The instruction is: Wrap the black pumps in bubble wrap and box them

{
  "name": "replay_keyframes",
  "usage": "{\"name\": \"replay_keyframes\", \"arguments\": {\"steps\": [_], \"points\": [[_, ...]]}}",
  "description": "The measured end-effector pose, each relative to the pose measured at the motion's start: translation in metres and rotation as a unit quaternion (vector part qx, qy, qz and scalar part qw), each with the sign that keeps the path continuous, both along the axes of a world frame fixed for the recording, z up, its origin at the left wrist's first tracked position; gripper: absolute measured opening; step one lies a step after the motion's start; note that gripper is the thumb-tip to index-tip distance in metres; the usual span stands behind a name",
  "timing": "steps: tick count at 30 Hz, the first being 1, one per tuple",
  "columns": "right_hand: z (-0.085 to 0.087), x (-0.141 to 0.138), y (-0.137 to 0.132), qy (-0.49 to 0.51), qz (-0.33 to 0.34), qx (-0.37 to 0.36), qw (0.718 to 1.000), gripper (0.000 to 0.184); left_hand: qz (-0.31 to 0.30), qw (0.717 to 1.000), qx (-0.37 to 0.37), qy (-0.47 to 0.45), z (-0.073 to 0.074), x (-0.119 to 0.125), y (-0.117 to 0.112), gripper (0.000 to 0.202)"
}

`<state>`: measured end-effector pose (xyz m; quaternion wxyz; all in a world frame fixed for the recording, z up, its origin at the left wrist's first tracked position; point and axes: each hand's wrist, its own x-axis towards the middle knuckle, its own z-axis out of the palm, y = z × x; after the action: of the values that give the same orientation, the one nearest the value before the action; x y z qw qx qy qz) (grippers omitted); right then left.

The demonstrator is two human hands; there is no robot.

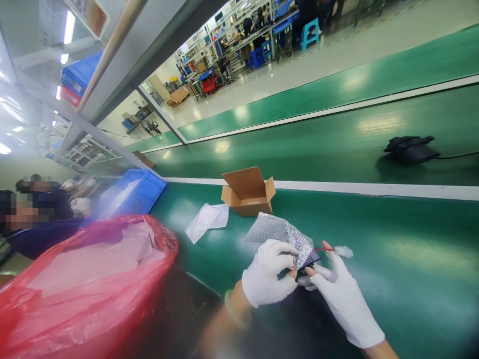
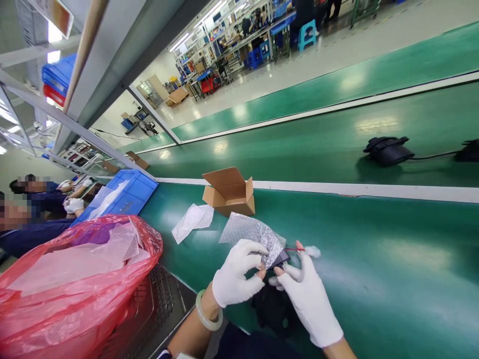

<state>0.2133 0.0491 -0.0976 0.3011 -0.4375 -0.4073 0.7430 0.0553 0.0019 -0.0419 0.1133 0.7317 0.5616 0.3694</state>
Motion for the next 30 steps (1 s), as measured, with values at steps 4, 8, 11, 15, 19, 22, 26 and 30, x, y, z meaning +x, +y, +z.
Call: {"name": "replay_keyframes", "arguments": {"steps": [4, 8, 11, 15, 19, 22, 26, 30], "points": [[-0.007, 0.006, 0.009, 0.071, 0.134, 0.041, 0.988, 0.058, -0.009, 1.000, 0.005, -0.022, 0.004, 0.004, 0.001, 0.010], [-0.004, 0.007, 0.015, 0.029, 0.154, 0.088, 0.984, 0.049, 0.087, 0.995, -0.003, 0.041, 0.009, 0.014, 0.001, 0.019], [-0.001, 0.005, 0.014, -0.087, 0.132, 0.193, 0.968, 0.041, 0.158, 0.981, -0.040, 0.105, 0.010, 0.019, 0.002, 0.010], [-0.001, 0.002, 0.009, -0.114, 0.068, 0.221, 0.966, 0.029, 0.121, 0.988, -0.037, 0.088, 0.012, 0.017, 0.003, 0.011], [-0.001, -0.005, 0.006, -0.009, -0.053, 0.104, 0.993, 0.044, 0.086, 0.994, 0.002, 0.063, 0.014, 0.017, 0.001, 0.010], [-0.001, -0.010, 0.007, -0.012, -0.097, 0.103, 0.990, 0.055, 0.093, 0.994, 0.005, 0.059, 0.013, 0.021, -0.001, 0.009], [-0.004, -0.010, 0.008, -0.053, -0.017, 0.184, 0.981, 0.037, 0.043, 0.998, 0.040, 0.028, 0.012, 0.028, -0.004, 0.010], [-0.008, -0.009, 0.004, -0.074, -0.066, 0.206, 0.973, 0.030, 0.072, 0.996, 0.044, 0.023, 0.011, 0.025, -0.006, 0.010]]}}
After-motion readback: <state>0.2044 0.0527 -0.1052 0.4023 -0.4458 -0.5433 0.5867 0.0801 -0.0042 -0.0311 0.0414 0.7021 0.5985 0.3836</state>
